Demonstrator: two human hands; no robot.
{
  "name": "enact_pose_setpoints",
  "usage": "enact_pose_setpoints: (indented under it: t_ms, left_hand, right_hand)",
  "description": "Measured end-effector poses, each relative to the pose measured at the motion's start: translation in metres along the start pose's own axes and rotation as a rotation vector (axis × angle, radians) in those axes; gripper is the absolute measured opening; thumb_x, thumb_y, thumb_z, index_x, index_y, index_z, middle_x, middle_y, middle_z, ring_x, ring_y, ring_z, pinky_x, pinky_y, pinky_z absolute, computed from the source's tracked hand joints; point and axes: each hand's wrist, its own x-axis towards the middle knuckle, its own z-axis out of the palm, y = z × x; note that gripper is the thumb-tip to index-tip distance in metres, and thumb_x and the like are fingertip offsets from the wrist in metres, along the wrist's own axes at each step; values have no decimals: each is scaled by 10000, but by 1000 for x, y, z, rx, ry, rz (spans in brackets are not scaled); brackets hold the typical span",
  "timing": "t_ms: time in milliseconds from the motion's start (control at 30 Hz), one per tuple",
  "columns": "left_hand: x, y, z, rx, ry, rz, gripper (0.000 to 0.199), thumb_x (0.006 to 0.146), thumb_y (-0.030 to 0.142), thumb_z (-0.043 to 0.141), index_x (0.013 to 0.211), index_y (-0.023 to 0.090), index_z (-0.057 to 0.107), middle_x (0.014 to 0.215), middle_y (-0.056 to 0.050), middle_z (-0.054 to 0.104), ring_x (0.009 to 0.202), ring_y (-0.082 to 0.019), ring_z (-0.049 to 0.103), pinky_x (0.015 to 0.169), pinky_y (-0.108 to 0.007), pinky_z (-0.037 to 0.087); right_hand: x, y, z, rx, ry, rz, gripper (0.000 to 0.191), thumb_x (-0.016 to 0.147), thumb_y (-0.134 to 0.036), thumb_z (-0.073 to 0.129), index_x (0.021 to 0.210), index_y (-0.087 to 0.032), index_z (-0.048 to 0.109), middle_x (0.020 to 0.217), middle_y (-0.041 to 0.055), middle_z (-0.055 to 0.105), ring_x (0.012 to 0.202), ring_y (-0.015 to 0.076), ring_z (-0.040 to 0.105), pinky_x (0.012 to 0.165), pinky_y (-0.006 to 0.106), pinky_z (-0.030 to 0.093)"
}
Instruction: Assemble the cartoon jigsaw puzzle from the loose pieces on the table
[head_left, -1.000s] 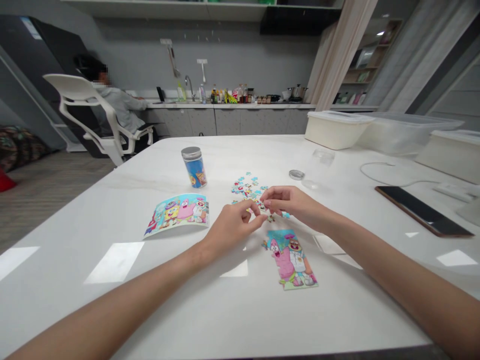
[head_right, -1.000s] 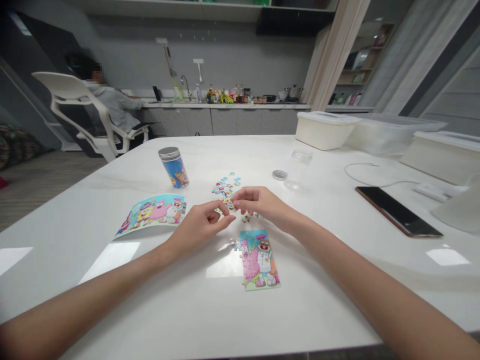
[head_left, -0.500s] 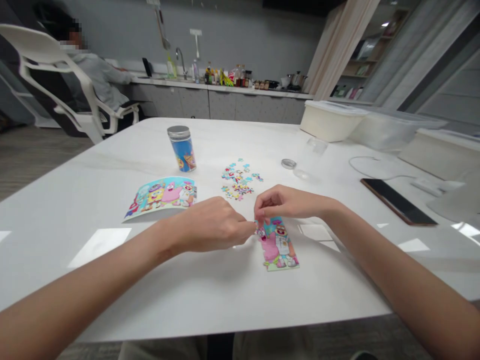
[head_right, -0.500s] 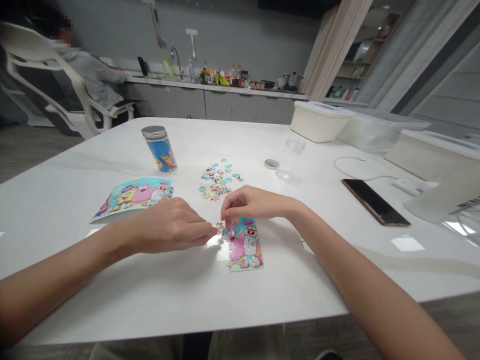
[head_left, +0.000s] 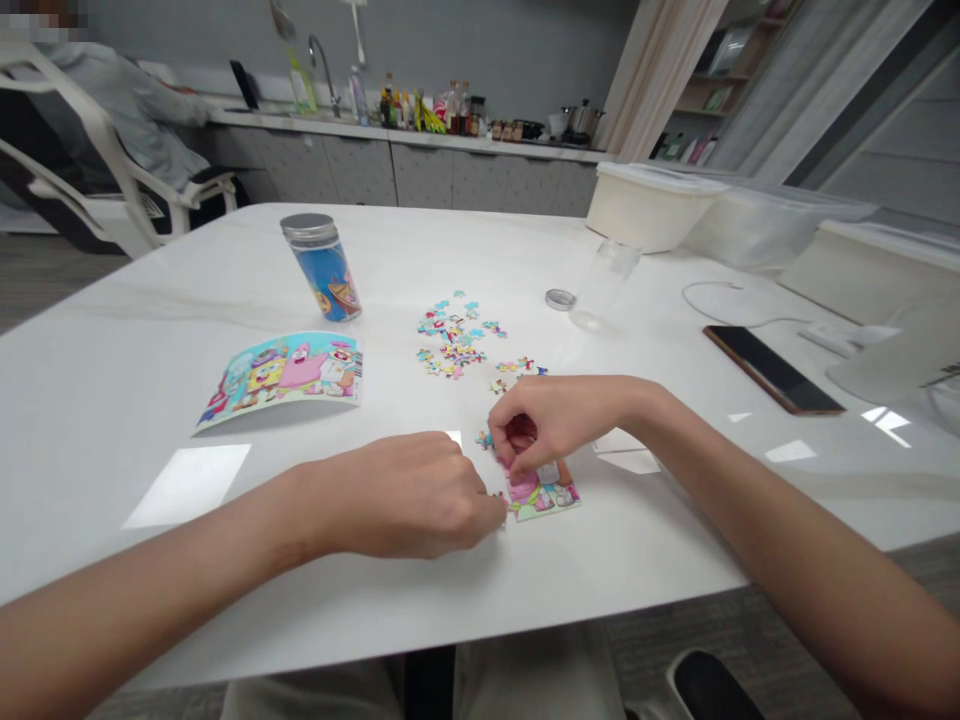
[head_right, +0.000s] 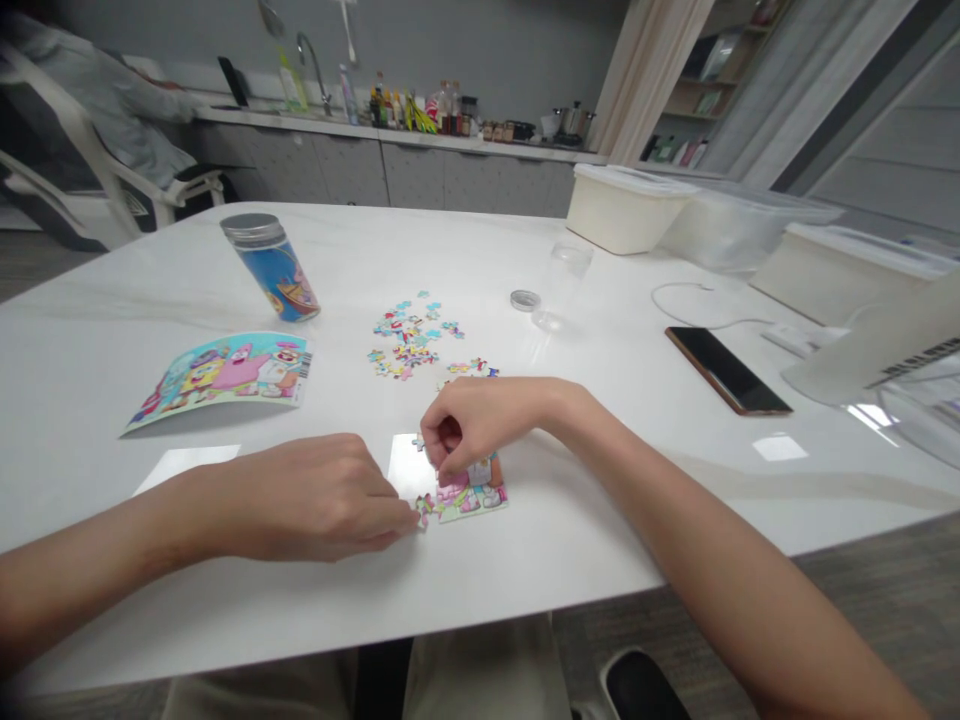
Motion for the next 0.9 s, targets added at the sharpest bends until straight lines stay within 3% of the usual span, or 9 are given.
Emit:
enact_pose_setpoints:
  t_ms: [433,900]
  left_hand:
    - [6,5,4,-138,29,-82,220,870,110,554,668,178,611,518,30,556,449,-99,429,465,-243,299]
    - [9,3,4,-213,30,-133,203,825,126,643,628,174,632,538,12,612,458,-107,478,458,-251,288]
  right_hand:
    - [0,2,1,-5,-29,-16,77,752,-243,677,767,-168,662,644,-34,574,573,89,482,543,226,360]
    - [0,2,1,-18,-31,-11,53,759,-230,665,757,-178,655,654,-31,564,582,93,484,544,224,374]
